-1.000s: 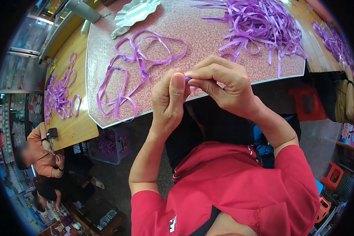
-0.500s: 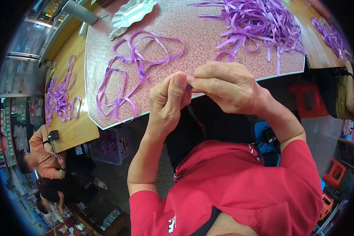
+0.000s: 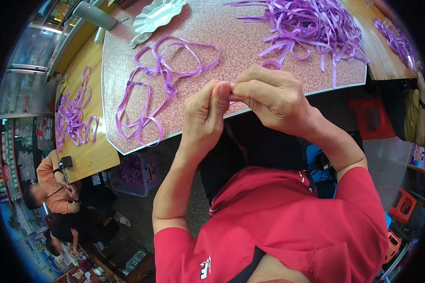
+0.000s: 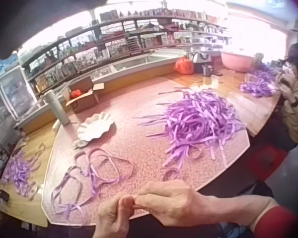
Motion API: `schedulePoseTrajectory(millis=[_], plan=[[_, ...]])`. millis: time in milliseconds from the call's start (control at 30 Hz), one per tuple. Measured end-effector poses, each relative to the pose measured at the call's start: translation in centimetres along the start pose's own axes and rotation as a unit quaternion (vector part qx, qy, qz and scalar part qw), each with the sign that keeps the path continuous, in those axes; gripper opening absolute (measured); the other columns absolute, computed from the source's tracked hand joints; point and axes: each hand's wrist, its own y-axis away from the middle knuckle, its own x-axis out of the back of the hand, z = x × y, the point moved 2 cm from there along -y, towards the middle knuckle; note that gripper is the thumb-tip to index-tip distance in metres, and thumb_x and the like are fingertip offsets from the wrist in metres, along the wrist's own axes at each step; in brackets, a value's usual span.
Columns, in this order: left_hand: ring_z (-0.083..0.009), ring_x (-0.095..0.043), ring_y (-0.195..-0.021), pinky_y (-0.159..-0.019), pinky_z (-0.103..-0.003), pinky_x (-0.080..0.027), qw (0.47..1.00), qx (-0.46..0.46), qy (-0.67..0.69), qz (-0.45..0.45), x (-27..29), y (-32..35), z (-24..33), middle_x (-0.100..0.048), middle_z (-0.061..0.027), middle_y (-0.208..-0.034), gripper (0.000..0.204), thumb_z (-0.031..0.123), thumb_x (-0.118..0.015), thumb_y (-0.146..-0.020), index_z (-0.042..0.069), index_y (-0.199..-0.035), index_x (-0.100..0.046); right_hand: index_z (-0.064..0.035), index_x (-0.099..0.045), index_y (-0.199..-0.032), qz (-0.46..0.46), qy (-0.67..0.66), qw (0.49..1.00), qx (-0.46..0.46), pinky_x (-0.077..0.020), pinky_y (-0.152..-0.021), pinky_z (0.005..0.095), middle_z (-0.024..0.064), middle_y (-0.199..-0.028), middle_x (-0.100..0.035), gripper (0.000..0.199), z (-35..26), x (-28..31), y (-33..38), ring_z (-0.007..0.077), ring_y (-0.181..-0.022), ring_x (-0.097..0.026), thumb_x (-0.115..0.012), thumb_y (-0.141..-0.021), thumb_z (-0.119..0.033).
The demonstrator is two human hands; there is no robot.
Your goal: Tying and weaving thin purple ribbons together to create a decorative item.
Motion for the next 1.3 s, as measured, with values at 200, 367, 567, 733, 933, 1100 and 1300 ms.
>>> schedulePoseTrajectory(millis=[200,367,567,733,933,1100,1300], plan=[[-0.0054,-0.04,-0.055,-0.049,-0.022,-0.03,0.976,0.102,0.192,-0.031,0.1,1.0,-0.9,-0.048,0.0024,-0.067,0.043,0.04,-0.037,-0.107,0.006,-0.095,-0.059,0.0013,-0.069,-0.094,0.013,-0.115,0.989,-0.089,-0.0507,-0.057,0.0266,0.0086,-0.087,-0.066,0.016,0.4,-1.0,0.2,0.014,-0.071,-0.065,-0.076,-0.081,0.002],[-0.0036,-0.041,-0.061,-0.053,-0.02,-0.032,0.973,0.075,0.219,-0.016,0.8,1.4,-1.0,-0.049,0.004,-0.072,0.035,0.035,-0.045,-0.106,0.003,-0.105,-0.06,0.0006,-0.069,-0.097,0.008,-0.129,0.985,-0.117,-0.049,-0.056,0.022,0.008,-0.091,-0.066,0.017,0.2,-0.6,0.1,0.0101,-0.073,-0.063,-0.075,-0.081,0.005],[-0.0017,-0.043,-0.069,-0.058,-0.018,-0.034,0.977,0.069,0.201,-0.024,1.3,2.0,-0.9,-0.054,0.0051,-0.081,0.018,0.019,-0.057,-0.102,0.002,-0.106,-0.06,-0.0001,-0.069,-0.1,-0.016,-0.118,0.986,-0.115,-0.048,-0.062,0.0223,0.0086,-0.092,-0.067,0.02,0.0,-0.3,0.2,0.012,-0.076,-0.063,-0.075,-0.081,0.004],[-0.0012,-0.051,-0.078,-0.067,-0.017,-0.04,0.978,0.062,0.198,-0.01,1.4,2.4,-0.6,-0.061,0.0016,-0.09,0.018,0.015,-0.058,-0.101,0.001,-0.111,-0.061,0.0007,-0.069,-0.103,-0.054,-0.162,0.963,-0.208,-0.0465,-0.065,0.0225,0.0078,-0.093,-0.066,0.02,-0.5,-0.3,0.2,0.0117,-0.08,-0.062,-0.074,-0.084,0.002],[-0.0007,-0.054,-0.079,-0.066,-0.017,-0.042,0.979,0.062,0.192,0.007,1.3,2.5,0.0,-0.065,0.0006,-0.087,0.016,0.008,-0.058,-0.1,0.0,-0.113,-0.06,0.0011,-0.069,-0.103,-0.05,-0.157,0.96,-0.228,-0.047,-0.067,0.0218,0.0079,-0.091,-0.065,0.02,-0.5,-0.2,0.3,0.0116,-0.082,-0.061,-0.074,-0.084,0.002],[-0.0007,-0.052,-0.07,-0.061,-0.017,-0.041,0.992,0.062,0.112,0.001,1.4,2.4,0.2,-0.061,0.0028,-0.076,0.016,0.008,-0.06,-0.099,-0.001,-0.112,-0.06,0.0016,-0.069,-0.101,-0.024,-0.147,0.973,-0.176,-0.0474,-0.067,0.0219,0.0084,-0.091,-0.065,0.018,-0.7,-0.3,0.1,0.0114,-0.081,-0.061,-0.073,-0.084,0.004],[-0.0043,-0.05,-0.067,-0.058,-0.022,-0.041,0.989,0.001,0.15,0.002,1.1,2.3,-1.1,-0.059,-0.0003,-0.077,0.017,0.014,-0.06,-0.099,0.0,-0.108,-0.06,0.0014,-0.07,-0.1,-0.011,-0.142,0.979,-0.148,-0.0484,-0.066,0.0228,0.0095,-0.092,-0.065,0.017,-0.8,-0.4,0.2,0.0121,-0.081,-0.062,-0.073,-0.084,0.003]])
